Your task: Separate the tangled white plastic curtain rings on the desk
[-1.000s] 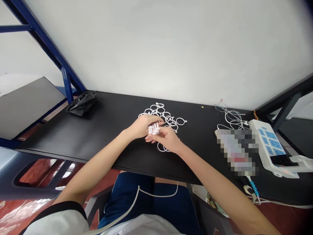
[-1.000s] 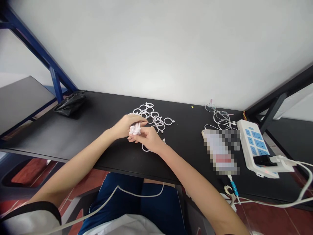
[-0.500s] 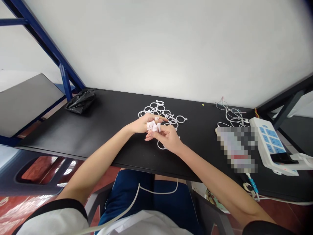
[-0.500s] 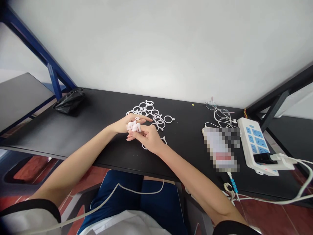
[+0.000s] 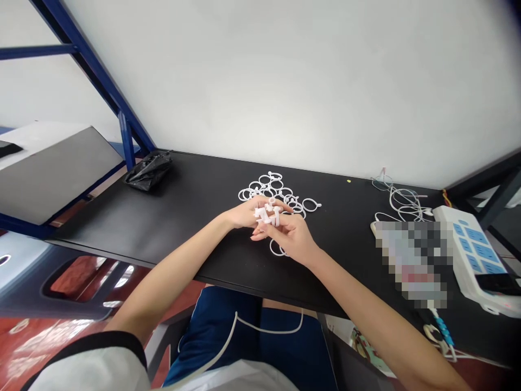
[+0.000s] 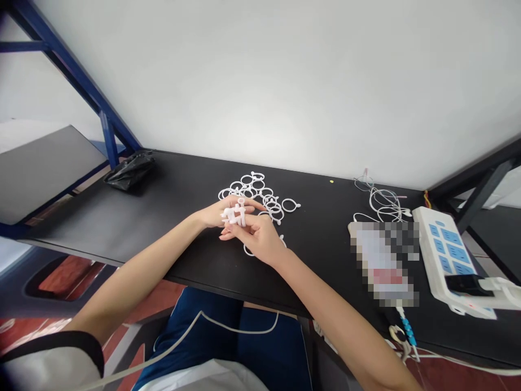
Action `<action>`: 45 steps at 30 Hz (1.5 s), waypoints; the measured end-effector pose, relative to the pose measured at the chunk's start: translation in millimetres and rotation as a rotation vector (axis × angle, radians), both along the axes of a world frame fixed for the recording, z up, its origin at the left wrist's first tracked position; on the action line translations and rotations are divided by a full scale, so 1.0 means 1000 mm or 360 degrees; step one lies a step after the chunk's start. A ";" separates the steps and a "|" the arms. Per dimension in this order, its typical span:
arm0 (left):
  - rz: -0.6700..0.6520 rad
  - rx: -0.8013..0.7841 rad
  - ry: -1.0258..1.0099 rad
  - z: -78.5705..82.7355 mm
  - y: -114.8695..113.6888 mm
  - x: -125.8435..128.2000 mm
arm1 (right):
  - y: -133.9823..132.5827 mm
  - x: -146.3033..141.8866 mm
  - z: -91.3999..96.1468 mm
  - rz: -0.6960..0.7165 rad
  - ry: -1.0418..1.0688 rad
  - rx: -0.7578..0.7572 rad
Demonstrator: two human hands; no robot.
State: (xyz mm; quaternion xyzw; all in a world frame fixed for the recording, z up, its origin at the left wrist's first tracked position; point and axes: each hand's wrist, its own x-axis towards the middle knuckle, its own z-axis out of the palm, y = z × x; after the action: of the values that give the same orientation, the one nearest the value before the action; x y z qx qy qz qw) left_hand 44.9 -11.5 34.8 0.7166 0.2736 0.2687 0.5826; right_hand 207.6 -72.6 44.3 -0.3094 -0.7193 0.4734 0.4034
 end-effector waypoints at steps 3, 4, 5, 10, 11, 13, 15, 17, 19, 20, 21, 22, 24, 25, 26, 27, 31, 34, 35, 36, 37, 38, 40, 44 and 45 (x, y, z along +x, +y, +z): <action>-0.0018 0.0233 0.0087 0.007 -0.005 -0.001 | 0.001 0.002 0.005 0.0100 0.0130 -0.0189; 0.0042 0.0372 0.0120 0.009 -0.007 -0.002 | 0.002 0.003 0.006 0.0131 0.0158 -0.0259; 0.0120 0.0543 0.0169 0.011 -0.009 -0.004 | 0.002 0.003 0.007 0.0152 0.0178 -0.0342; 0.0388 0.1279 0.0630 0.014 -0.016 -0.013 | 0.008 0.006 0.007 0.0151 0.0281 -0.0627; 0.0377 0.1324 0.0686 0.014 -0.017 -0.014 | 0.008 0.006 0.007 0.0152 0.0278 -0.0638; 0.0348 0.1308 0.0711 0.013 -0.016 -0.015 | 0.009 0.006 0.008 0.0139 0.0247 -0.0619; 0.0311 0.1195 0.0617 0.014 -0.015 -0.015 | 0.007 0.006 0.010 0.0098 0.0189 -0.0508; 0.0235 0.0969 0.0467 0.015 -0.014 -0.014 | 0.004 0.006 0.013 0.0059 0.0092 -0.0353; 0.0167 0.0643 0.0337 0.016 -0.013 -0.014 | 0.001 0.007 0.014 0.0044 0.0017 -0.0239; 0.0147 0.0472 0.0293 0.016 -0.012 -0.014 | 0.000 0.007 0.014 0.0047 0.0003 -0.0213; 0.0125 0.0323 0.0266 0.016 -0.011 -0.014 | -0.001 0.007 0.013 0.0057 0.0004 -0.0199; 0.0109 0.0219 0.0246 0.015 -0.010 -0.014 | -0.002 0.007 0.013 0.0072 0.0012 -0.0192; 0.0066 0.0189 0.0213 0.014 -0.009 -0.014 | -0.001 0.006 0.011 0.0091 0.0051 -0.0201; 0.0054 0.0237 0.0194 0.014 -0.008 -0.015 | 0.000 0.006 0.011 0.0098 0.0080 -0.0233; 0.0063 0.0303 0.0178 0.014 -0.008 -0.015 | 0.001 0.005 0.010 0.0104 0.0115 -0.0280; 0.0088 0.0371 0.0166 0.015 -0.008 -0.015 | 0.003 0.005 0.010 0.0112 0.0151 -0.0336; 0.0123 0.0429 0.0140 0.021 -0.010 -0.016 | 0.007 0.004 0.010 0.0201 0.0322 -0.0540; 0.0059 0.0276 0.0008 0.023 -0.011 -0.014 | 0.007 0.004 0.009 0.0287 0.0463 -0.0627; 0.0069 0.0228 -0.0036 0.022 -0.012 -0.013 | 0.007 0.004 0.008 0.0299 0.0501 -0.0650; 0.0093 0.0195 -0.0071 0.022 -0.012 -0.012 | 0.007 0.003 0.008 0.0296 0.0534 -0.0673; 0.0121 0.0172 -0.0097 0.020 -0.012 -0.011 | 0.007 0.002 0.007 0.0277 0.0566 -0.0699; 0.0148 0.0152 -0.0118 0.019 -0.012 -0.009 | 0.007 0.001 0.007 0.0244 0.0596 -0.0728; 0.0234 0.0123 -0.0159 0.016 -0.013 -0.007 | 0.009 0.000 0.007 0.0149 0.0648 -0.0783; 0.0776 0.0221 -0.0333 0.014 -0.013 -0.003 | 0.022 0.009 0.007 -0.0105 0.0758 -0.0841; 0.0909 0.0244 -0.0345 0.015 -0.012 -0.003 | 0.026 0.014 0.008 -0.0201 0.0778 -0.0843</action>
State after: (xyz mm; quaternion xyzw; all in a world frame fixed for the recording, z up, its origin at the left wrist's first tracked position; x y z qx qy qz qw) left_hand 41.9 -23.3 49.8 0.6198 0.3790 0.5163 0.4536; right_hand 221.6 -46.2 52.1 -0.3246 -0.4335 0.6775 0.4977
